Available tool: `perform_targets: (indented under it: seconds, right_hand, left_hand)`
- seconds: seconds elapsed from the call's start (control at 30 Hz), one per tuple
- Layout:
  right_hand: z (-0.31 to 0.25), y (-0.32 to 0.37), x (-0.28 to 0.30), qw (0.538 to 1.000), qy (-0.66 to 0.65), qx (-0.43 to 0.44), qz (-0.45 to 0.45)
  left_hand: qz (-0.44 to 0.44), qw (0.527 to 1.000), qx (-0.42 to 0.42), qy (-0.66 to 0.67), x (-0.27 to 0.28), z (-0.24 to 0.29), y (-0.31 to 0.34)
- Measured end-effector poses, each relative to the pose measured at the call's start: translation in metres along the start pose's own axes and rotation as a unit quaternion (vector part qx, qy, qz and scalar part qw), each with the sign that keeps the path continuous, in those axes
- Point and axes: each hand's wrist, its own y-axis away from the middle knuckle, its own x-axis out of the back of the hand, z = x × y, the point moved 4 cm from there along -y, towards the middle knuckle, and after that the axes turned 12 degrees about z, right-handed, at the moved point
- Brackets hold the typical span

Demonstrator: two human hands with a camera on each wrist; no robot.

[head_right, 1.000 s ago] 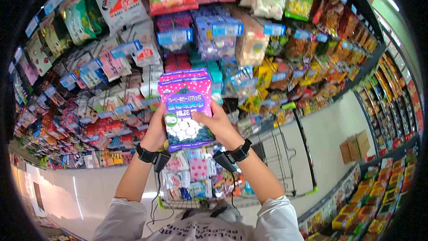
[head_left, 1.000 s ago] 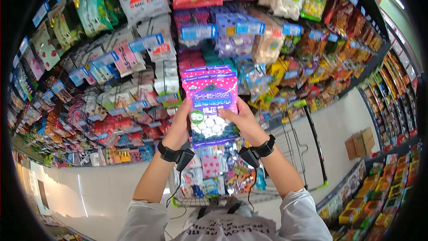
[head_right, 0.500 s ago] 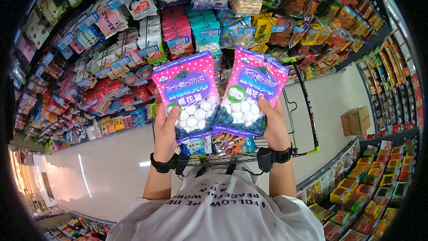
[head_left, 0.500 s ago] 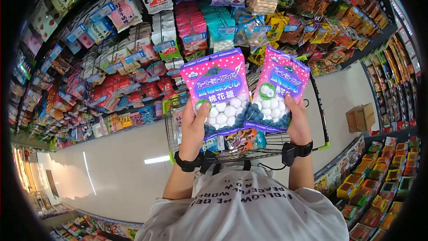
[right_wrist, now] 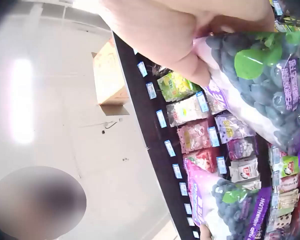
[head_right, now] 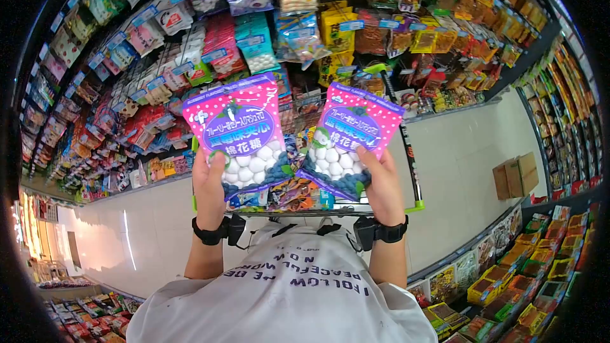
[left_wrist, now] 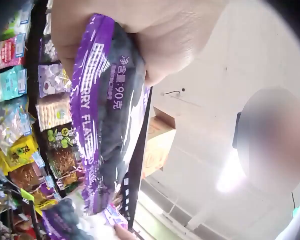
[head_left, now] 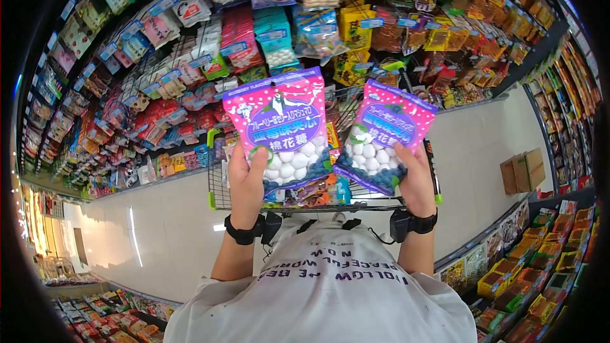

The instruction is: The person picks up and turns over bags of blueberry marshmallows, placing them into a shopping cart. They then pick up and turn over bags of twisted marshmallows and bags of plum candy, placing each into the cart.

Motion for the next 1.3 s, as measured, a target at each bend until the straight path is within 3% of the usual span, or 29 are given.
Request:
perform_targets:
  seconds: [0.03, 0.17, 0.27, 0.37, 0.43, 0.57, 0.63, 0.7, 0.77, 0.83, 0.9, 0.97, 1.03, 1.17, 1.23, 1.3]
  right_hand:
    - [0.002, 0.0, 0.011, 0.999, -0.016, -0.033, -0.007]
    - [0.002, 0.001, 0.044, 0.999, -0.045, -0.023, -0.013]
    - [0.008, -0.007, 0.063, 0.994, -0.104, -0.019, -0.036]
    - [0.016, -0.018, 0.07, 0.979, -0.199, -0.027, -0.034]
    - [0.027, -0.025, 0.072, 0.948, -0.289, -0.104, -0.081]
    - [0.038, -0.023, 0.076, 0.94, -0.295, -0.133, -0.105]
    - [0.038, -0.018, 0.076, 0.942, -0.284, -0.163, -0.072]
    - [0.037, -0.008, 0.077, 0.932, -0.256, -0.214, -0.141]
    - [0.03, 0.009, 0.063, 0.861, -0.388, -0.232, -0.235]
    - [0.011, 0.026, 0.049, 0.826, -0.4, -0.23, -0.323]
    - [0.013, 0.026, 0.046, 0.821, -0.386, -0.238, -0.347]
    - [0.021, 0.028, 0.042, 0.763, -0.414, -0.264, -0.419]
    - [0.02, 0.03, 0.04, 0.767, -0.406, -0.277, -0.413]
    - [0.029, 0.029, 0.037, 0.757, -0.377, -0.289, -0.45]
    - [0.031, 0.029, 0.034, 0.728, -0.37, -0.294, -0.496]
    - [0.032, 0.027, 0.031, 0.729, -0.362, -0.298, -0.498]
  left_hand:
    - [-0.006, 1.0, -0.003, 0.0, -0.011, 0.001, 0.006]
    - [0.013, 0.999, 0.022, 0.025, -0.042, 0.0, 0.03]
    - [0.009, 0.992, 0.09, 0.085, -0.051, -0.017, 0.039]
    - [-0.027, 0.991, 0.053, 0.119, -0.055, -0.015, 0.056]
    - [-0.062, 0.984, 0.048, 0.163, -0.063, -0.006, 0.064]
    - [-0.048, 0.973, 0.069, 0.215, -0.051, -0.009, 0.068]
    - [-0.116, 0.914, 0.185, 0.342, -0.053, -0.004, 0.072]
    - [-0.18, 0.794, 0.267, 0.516, -0.063, -0.005, 0.071]
    - [-0.215, 0.759, 0.302, 0.535, -0.062, -0.007, 0.072]
    - [-0.211, 0.729, 0.341, 0.554, -0.065, -0.006, 0.078]
    - [-0.226, 0.71, 0.36, 0.561, -0.068, -0.004, 0.083]
    - [-0.237, 0.724, 0.354, 0.543, -0.063, -0.016, 0.079]
    - [-0.381, 0.68, 0.318, 0.54, -0.069, -0.014, 0.079]
    - [-0.434, 0.704, 0.279, 0.488, -0.068, -0.013, 0.083]
    - [-0.442, 0.7, 0.284, 0.484, -0.069, -0.013, 0.082]
    - [-0.477, 0.693, 0.283, 0.461, -0.072, -0.007, 0.086]
